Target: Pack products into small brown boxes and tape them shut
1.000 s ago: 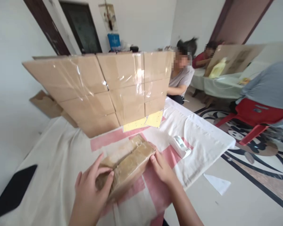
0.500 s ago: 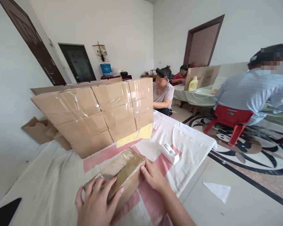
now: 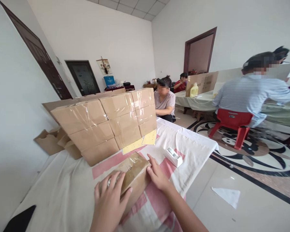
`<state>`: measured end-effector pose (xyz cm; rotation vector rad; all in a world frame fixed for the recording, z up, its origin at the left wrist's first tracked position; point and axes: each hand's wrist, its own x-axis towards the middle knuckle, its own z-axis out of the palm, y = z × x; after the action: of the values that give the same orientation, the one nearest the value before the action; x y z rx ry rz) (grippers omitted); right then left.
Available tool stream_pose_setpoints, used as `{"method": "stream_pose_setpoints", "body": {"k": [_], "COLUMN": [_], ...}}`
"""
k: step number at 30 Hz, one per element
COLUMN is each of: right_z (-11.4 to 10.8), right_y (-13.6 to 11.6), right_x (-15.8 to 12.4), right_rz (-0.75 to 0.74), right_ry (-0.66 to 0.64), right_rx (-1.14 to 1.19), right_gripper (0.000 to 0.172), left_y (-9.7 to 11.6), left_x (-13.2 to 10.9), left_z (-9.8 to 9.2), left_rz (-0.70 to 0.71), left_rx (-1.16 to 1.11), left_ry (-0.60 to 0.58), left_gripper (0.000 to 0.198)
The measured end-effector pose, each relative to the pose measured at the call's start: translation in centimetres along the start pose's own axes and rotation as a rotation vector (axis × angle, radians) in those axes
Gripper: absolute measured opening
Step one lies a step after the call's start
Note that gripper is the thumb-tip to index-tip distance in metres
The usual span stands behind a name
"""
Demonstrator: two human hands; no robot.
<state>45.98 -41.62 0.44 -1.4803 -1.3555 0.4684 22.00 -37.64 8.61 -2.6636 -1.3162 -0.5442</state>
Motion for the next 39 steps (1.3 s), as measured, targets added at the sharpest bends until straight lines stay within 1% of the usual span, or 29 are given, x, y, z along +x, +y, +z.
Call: {"method": "stream_pose_setpoints", "body": {"k": [3,5,8,12,16,19,23,28,31,34,36,39], "right_z": [0.3,0.4,0.6,0.8,0.7,0.8,1.3,1.6,1.6,1.7,1.7,2.0], "right_y": [0.1,0.2,0.4,0.3,0.1,0.1,0.3,0.3,0.4,0.6,0.7,0.7], "right_x": [0.0,0.0,-0.1,-0.1,-0.2,-0.3,-0.4,-0.7,-0.8,-0.8,-0.6,-0.3], "right_rz": [-0.034,-0.049,-0.072,-0.116,-0.147,-0.153,-0.167,-0.091,-0.078,-0.082,-0.079,-0.077], "right_ry": [0.024,0.012,-0.005,0.001,0.009,0.028,0.065,0.085,0.093,0.106,0.124,0.149], "right_rx": [0.033,0.046,0.079,0.146,0.167,0.181,0.256,0.274,0.258,0.260,0.264,0.259], "right_gripper": [0.066,0.064,0.063,0.062,0.062,0.062,0.062,0.061,0.058,0.056,0.056,0.056], "left_y": [0.4,0.5,0.8,1.4,1.9,2.0,2.2,1.9,1.5,1.9,3.1,6.3], "left_x": [0.7,1.0,1.2,0.8,0.6,0.6,0.4,-0.1,-0.2,0.1,0.6,1.6], "left_z": [-0.1,0.1,0.4,-0.3,-0.8,-0.6,-0.5,-0.5,-0.2,-0.2,-0.4,-0.2], "left_rz": [0.057,0.065,0.066,0.054,0.042,0.051,0.060,0.027,0.028,0.054,0.107,0.256], "left_rx": [-0.055,-0.087,-0.077,-0.013,0.038,0.083,0.144,0.163,0.146,0.099,0.054,-0.046], "left_ry": [-0.140,-0.196,-0.226,-0.267,-0.252,-0.219,-0.169,-0.152,-0.057,0.104,0.237,0.413], "left_gripper": [0.058,0.063,0.068,0.068,0.064,0.062,0.060,0.051,0.045,0.044,0.042,0.033]}}
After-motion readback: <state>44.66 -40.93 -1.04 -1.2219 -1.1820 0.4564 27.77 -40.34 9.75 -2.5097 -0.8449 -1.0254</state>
